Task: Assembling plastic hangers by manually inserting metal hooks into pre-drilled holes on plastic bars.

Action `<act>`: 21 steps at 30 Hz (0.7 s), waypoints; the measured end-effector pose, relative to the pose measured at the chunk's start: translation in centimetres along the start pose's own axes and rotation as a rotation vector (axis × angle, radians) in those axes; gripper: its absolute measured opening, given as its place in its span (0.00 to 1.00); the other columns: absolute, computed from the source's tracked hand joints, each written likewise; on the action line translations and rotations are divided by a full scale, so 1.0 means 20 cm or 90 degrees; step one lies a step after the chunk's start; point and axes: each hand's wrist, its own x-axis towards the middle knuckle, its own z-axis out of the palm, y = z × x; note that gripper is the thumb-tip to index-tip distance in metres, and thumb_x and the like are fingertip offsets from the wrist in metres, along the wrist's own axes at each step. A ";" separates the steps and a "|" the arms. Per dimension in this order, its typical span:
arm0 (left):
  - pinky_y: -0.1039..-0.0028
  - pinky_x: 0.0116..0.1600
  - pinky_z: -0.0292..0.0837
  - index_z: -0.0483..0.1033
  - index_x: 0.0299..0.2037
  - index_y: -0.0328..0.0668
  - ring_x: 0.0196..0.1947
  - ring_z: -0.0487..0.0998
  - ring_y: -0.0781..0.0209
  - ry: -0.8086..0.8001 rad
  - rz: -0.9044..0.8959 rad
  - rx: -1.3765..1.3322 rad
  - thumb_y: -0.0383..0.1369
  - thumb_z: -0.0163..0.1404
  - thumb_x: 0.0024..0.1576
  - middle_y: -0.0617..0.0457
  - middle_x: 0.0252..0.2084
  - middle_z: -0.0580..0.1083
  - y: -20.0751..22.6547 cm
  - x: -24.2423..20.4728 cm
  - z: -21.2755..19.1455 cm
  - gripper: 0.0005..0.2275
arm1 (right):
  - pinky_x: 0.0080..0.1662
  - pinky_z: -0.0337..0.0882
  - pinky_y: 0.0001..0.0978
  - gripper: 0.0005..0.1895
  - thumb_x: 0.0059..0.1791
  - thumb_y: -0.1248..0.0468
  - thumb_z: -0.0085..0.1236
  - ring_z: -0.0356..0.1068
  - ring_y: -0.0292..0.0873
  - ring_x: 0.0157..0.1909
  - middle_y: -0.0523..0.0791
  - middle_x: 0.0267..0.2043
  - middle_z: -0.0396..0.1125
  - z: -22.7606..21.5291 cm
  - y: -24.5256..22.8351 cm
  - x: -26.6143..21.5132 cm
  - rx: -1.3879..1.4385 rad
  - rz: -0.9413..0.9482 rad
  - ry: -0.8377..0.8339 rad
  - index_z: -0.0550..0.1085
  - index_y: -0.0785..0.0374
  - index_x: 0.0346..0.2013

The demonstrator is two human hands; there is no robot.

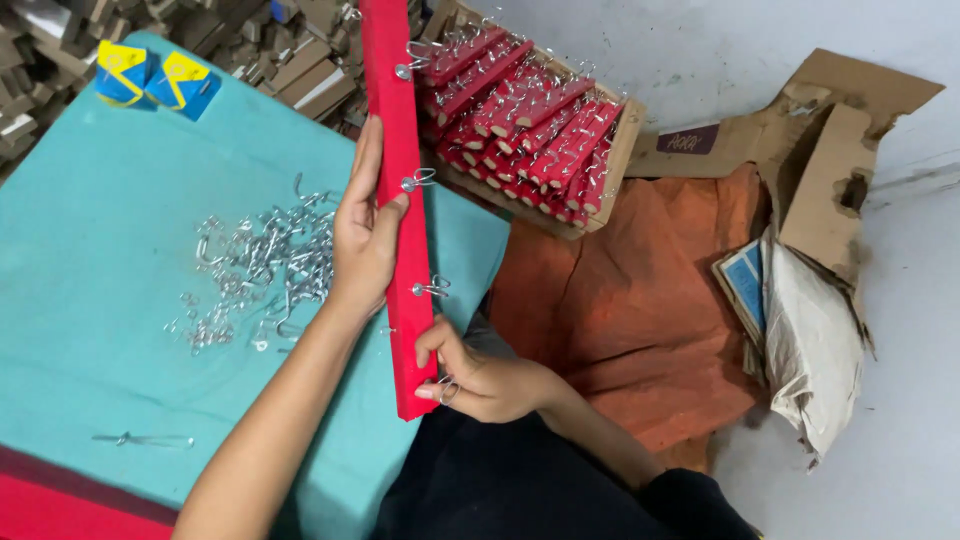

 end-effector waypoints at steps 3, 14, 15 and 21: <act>0.65 0.81 0.38 0.56 0.74 0.42 0.78 0.40 0.59 -0.033 -0.014 0.003 0.16 0.41 0.62 0.52 0.78 0.50 -0.09 0.19 0.14 0.28 | 0.36 0.67 0.39 0.20 0.58 0.64 0.46 0.61 0.49 0.31 0.50 0.36 0.53 -0.18 0.09 -0.04 0.020 0.029 0.036 0.52 0.70 0.59; 0.64 0.72 0.56 0.59 0.72 0.44 0.70 0.62 0.55 -0.129 -0.261 -0.096 0.19 0.42 0.59 0.43 0.72 0.61 -0.66 0.80 0.52 0.28 | 0.45 0.74 0.35 0.26 0.58 0.61 0.48 0.75 0.45 0.41 0.51 0.45 0.70 -1.50 0.76 -0.06 0.108 0.153 0.295 0.53 0.61 0.68; 0.64 0.72 0.57 0.61 0.70 0.44 0.70 0.62 0.55 -0.129 -0.274 -0.093 0.20 0.44 0.59 0.43 0.71 0.62 -0.74 0.84 0.54 0.27 | 0.43 0.75 0.31 0.21 0.58 0.60 0.51 0.77 0.44 0.41 0.50 0.44 0.73 -1.61 0.81 -0.04 0.043 0.219 0.426 0.59 0.57 0.64; 0.68 0.67 0.63 0.72 0.63 0.41 0.63 0.71 0.59 -0.153 -0.316 -0.006 0.22 0.52 0.55 0.44 0.62 0.73 -0.89 1.11 0.67 0.23 | 0.46 0.81 0.43 0.36 0.56 0.47 0.59 0.79 0.58 0.44 0.63 0.60 0.64 -2.11 1.20 0.15 0.223 0.388 0.481 0.49 0.37 0.71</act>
